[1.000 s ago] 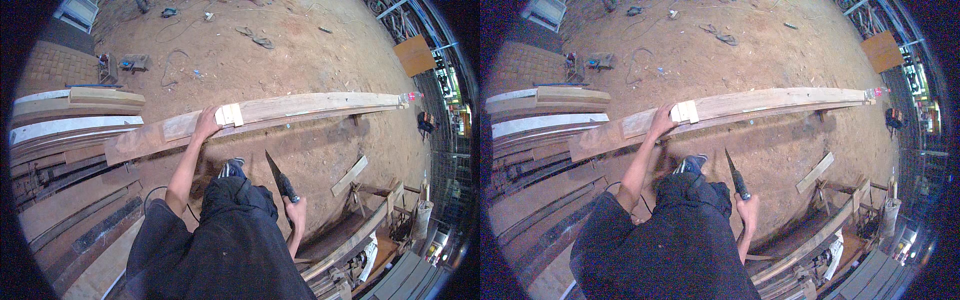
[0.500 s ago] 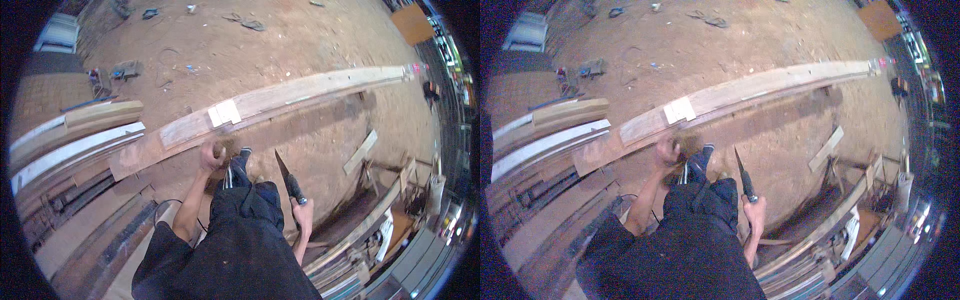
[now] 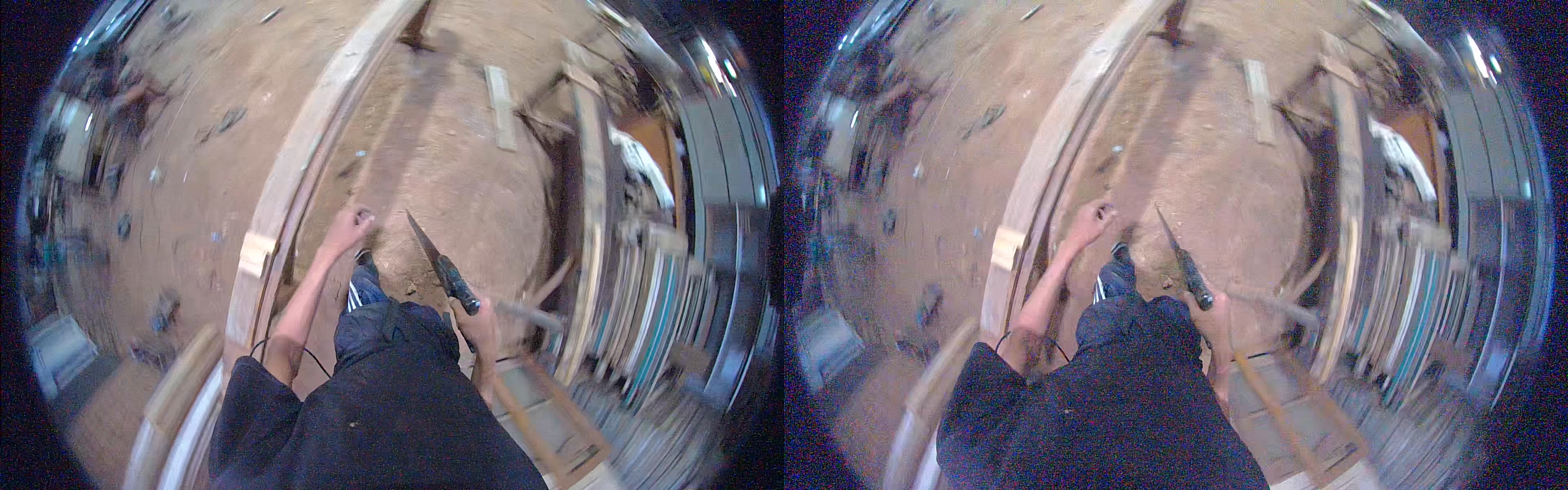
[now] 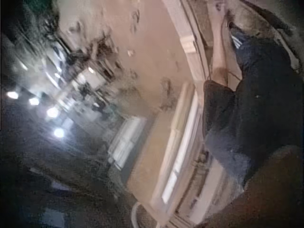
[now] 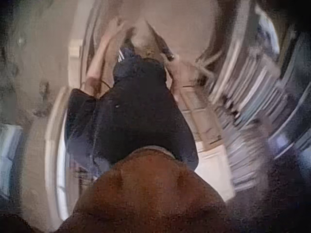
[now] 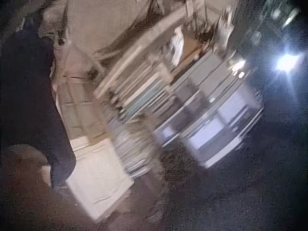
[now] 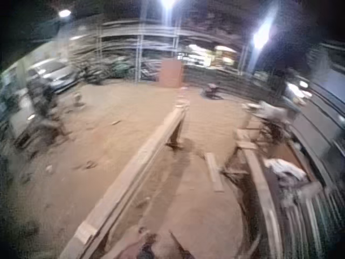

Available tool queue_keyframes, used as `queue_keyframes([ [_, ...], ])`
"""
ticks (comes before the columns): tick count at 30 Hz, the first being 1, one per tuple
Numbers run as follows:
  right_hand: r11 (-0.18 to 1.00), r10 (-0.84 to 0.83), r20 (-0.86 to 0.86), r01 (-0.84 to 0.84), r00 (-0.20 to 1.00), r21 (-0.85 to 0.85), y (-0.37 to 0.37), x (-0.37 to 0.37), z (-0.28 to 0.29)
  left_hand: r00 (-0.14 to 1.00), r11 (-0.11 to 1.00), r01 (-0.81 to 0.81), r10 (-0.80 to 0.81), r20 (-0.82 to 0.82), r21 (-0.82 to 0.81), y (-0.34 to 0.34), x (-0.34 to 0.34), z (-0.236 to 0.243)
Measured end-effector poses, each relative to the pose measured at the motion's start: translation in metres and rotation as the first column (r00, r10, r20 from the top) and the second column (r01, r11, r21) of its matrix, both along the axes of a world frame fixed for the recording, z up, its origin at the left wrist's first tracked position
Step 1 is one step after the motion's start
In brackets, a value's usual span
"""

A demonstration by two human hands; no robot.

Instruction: The person saws a piece of wood by hand using a hand saw. They hold the wood steady with one hand while moving the saw back and forth through a marked cut line.

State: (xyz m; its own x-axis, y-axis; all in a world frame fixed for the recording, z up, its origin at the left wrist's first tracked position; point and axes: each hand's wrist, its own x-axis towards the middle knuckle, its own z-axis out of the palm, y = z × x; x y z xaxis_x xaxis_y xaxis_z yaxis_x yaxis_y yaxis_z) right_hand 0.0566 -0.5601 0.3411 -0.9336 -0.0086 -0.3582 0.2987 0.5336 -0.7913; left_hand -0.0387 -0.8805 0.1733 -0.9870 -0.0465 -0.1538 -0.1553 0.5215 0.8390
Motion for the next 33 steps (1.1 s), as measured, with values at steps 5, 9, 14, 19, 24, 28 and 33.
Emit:
queue_keyframes([
  [5, 0.954, -0.265, 0.052, 0.270, 0.963, -0.132, 0.010, 0.027, -0.035, 0.980, 0.983, 0.183, -0.184, -0.081, -0.021, 0.009, -0.082, -0.053],
  [9, 0.900, -0.420, -0.149, 0.388, 0.895, -0.200, -0.010, 0.028, -0.053, 0.944, 0.946, 0.324, -0.321, -0.081, 0.025, 0.006, -0.163, -0.080],
  [14, 0.752, -0.637, -0.133, 0.574, 0.759, -0.323, -0.009, 0.060, -0.087, 0.872, 0.872, 0.489, -0.486, -0.054, 0.040, 0.094, -0.156, -0.069],
  [19, 0.548, -0.820, -0.028, 0.770, 0.572, -0.327, -0.009, 0.071, -0.076, 0.694, 0.668, 0.682, -0.720, 0.027, 0.296, 0.169, -0.134, -0.091],
  [24, 0.306, -0.949, -0.070, 0.843, 0.308, -0.442, 0.001, 0.113, -0.070, 0.443, 0.435, 0.894, -0.895, -0.054, 0.107, 0.263, -0.127, -0.081],
  [28, -0.033, -0.992, -0.081, 0.816, -0.098, -0.577, 0.010, 0.168, -0.094, 0.353, 0.342, 0.923, -0.935, -0.034, 0.176, 0.348, -0.072, -0.059],
  [33, -0.206, -0.870, -0.332, 0.881, -0.365, -0.426, 0.019, 0.193, -0.118, 0.108, 0.090, 0.981, -0.989, -0.101, 0.172, 0.431, -0.032, -0.085],
])
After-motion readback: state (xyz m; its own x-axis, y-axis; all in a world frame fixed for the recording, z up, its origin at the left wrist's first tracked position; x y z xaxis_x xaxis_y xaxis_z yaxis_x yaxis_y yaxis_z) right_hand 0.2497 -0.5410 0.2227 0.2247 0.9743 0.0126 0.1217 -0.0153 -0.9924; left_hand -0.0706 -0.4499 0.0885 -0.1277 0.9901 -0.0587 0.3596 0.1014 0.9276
